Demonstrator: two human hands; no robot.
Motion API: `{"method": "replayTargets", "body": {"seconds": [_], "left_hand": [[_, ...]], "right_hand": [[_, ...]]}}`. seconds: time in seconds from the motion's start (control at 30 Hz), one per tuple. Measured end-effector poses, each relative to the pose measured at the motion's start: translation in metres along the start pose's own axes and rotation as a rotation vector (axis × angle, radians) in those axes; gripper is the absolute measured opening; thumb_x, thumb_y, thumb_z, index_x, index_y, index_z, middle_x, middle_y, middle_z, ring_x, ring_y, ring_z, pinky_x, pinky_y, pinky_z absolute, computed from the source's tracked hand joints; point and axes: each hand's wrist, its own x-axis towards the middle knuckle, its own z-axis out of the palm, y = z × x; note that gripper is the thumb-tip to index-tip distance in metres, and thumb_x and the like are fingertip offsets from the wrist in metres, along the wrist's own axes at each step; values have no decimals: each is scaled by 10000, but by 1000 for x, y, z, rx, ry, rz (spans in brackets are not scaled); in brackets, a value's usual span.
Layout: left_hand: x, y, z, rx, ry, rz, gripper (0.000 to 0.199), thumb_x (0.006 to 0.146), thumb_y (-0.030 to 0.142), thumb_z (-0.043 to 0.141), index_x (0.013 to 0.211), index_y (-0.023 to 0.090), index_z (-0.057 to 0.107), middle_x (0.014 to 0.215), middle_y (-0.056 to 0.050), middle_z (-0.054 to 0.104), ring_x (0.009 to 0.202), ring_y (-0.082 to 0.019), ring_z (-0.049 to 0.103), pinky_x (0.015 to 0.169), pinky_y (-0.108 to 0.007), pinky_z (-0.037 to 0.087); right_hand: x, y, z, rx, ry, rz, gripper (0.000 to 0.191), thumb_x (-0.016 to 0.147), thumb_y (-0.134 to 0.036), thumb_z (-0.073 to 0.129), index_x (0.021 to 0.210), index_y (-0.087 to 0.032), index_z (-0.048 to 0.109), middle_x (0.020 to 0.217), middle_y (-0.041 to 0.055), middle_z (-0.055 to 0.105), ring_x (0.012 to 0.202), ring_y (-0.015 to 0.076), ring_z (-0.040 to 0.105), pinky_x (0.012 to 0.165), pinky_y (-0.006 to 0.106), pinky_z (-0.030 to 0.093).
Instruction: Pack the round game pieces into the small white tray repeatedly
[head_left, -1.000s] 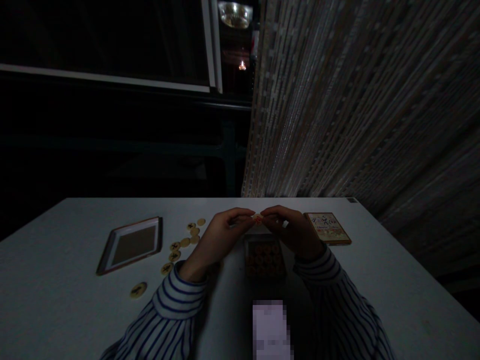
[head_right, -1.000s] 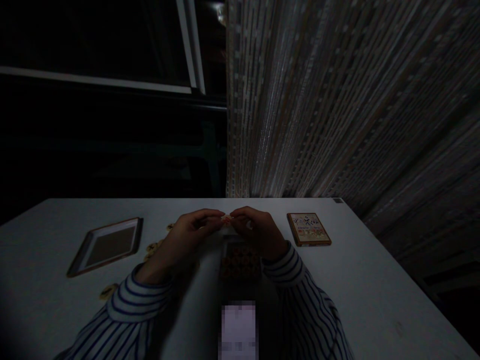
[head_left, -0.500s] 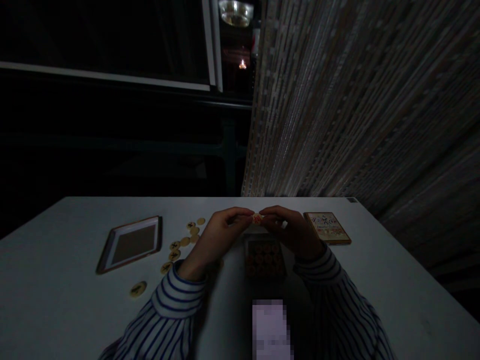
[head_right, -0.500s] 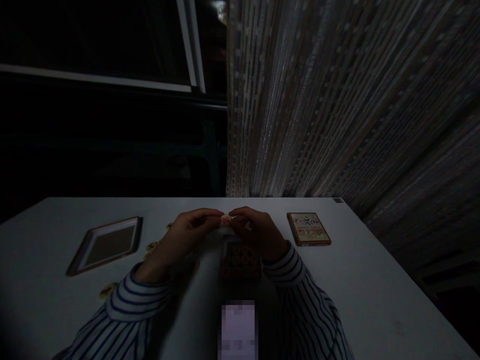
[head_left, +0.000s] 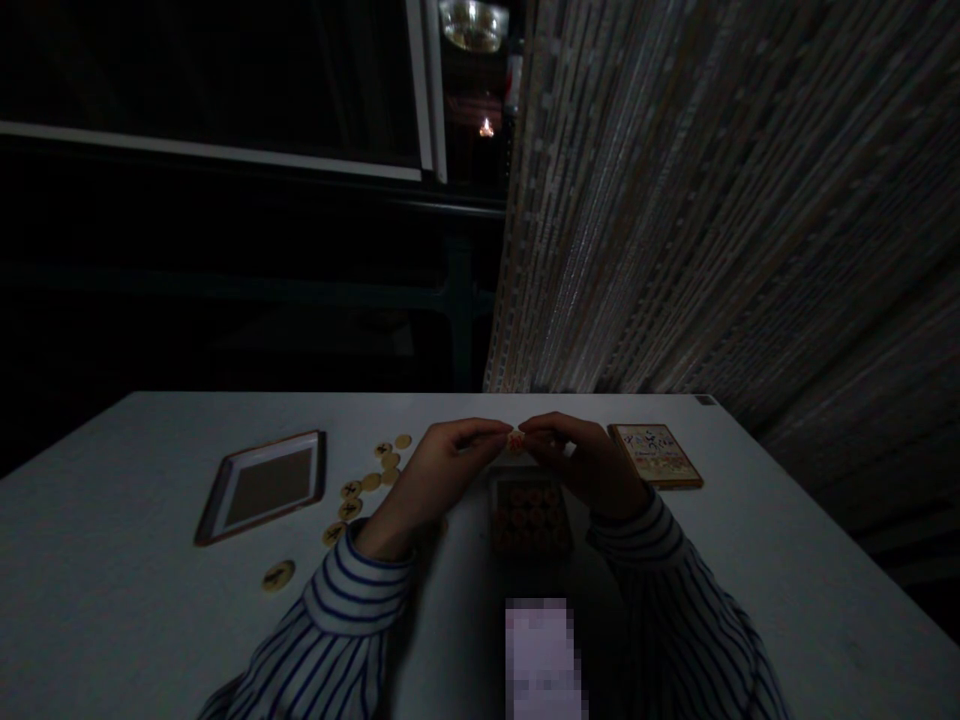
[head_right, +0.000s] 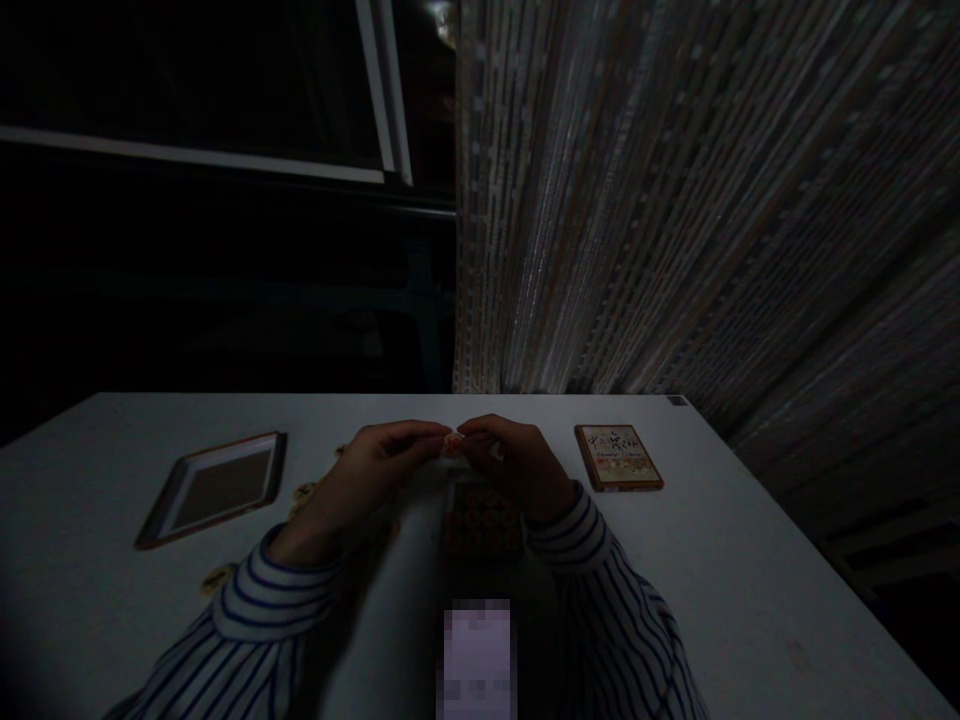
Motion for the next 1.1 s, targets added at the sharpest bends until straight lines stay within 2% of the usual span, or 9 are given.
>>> {"method": "replayTargets", "body": {"seconds": [0.23, 0.47, 0.67, 0.83, 1.1], "left_hand": [[0, 3, 1, -5, 5, -9, 220, 738, 326, 560, 863, 167, 646, 858, -30, 679, 815, -161, 612, 745, -266, 479], [0, 2, 2, -34, -30, -41, 318, 676, 328, 621, 932, 141, 606, 869, -50, 674, 809, -165, 616, 743, -279, 483], [0, 2, 2, -58, -5, -98, 302, 705, 324, 595, 946, 141, 582, 844, -43, 678, 802, -155, 617, 738, -267, 476], [-1, 2, 1, -21, -39, -50, 255, 723, 328, 577, 895, 143, 610, 885, -49, 669, 825, -151, 607, 750, -256, 468], [-1, 4, 4, 57, -29, -47, 266, 694, 357, 599, 859, 149, 617, 795, -31, 670, 746, -143, 607, 686, -247, 479]], "right_hand": [[0, 0, 0, -21, 12, -3, 181, 792, -279, 513, 911, -169, 594, 759, 23, 652, 633, 98, 557, 568, 205, 420], [0, 1, 1, -31, 37, -7, 175, 787, -275, 523, 903, -167, 597, 763, 15, 648, 637, 88, 551, 569, 191, 422], [-1, 3, 1, -47, 22, -44, 199, 784, -271, 522, 941, -170, 592, 760, 18, 645, 632, 92, 549, 578, 202, 429], [0, 2, 2, -36, 1, -37, 222, 774, -309, 534, 928, -159, 591, 752, 20, 646, 637, 93, 554, 572, 200, 427], [0, 1, 2, -8, -33, -20, 223, 804, -349, 486, 892, -174, 593, 760, 19, 649, 657, 105, 575, 581, 211, 429]]}}
